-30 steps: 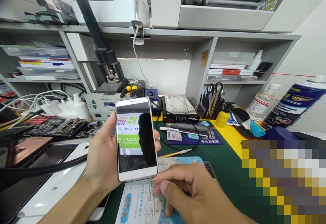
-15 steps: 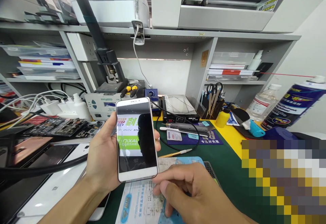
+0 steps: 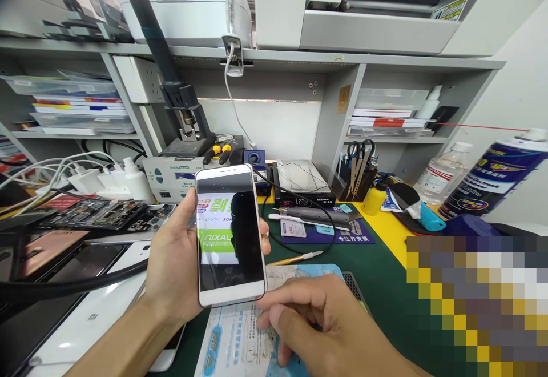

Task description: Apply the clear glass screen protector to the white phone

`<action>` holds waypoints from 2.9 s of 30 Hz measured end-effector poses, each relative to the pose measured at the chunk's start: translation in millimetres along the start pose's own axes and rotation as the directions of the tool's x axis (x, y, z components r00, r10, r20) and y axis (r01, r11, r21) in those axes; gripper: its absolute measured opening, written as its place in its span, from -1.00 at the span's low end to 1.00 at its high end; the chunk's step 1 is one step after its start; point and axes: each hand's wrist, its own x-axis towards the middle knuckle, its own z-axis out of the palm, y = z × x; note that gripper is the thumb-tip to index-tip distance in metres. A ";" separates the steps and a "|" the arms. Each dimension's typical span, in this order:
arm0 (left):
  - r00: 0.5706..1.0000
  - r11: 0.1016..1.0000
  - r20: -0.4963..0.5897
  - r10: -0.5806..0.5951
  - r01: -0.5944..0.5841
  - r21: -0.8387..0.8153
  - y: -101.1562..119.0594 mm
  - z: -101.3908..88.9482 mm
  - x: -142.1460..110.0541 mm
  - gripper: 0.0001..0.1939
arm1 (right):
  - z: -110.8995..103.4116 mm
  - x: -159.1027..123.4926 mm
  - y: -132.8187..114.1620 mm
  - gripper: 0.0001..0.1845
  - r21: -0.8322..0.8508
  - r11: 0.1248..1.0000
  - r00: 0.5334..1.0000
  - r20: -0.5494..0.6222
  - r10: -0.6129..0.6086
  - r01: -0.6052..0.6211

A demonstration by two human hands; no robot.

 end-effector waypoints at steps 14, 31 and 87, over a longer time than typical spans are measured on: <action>1.000 1.000 -0.026 0.006 -0.006 0.010 -0.3 1.2 -1.3 -0.16 | 0.9 1.1 -1.1 -0.77 -0.006 1.000 1.000 -0.016 -0.002 0.002; 1.000 1.000 -0.025 -0.001 0.001 0.006 0.1 3.1 -0.6 -0.17 | 3.8 -0.6 -10.3 -0.75 -0.018 0.999 0.999 -0.034 0.036 -0.036; 1.000 1.000 -0.012 -0.014 0.014 -0.009 1.5 2.5 -0.4 -0.17 | 1.9 0.5 -6.4 -0.75 -0.036 0.999 0.999 -0.023 0.031 -0.032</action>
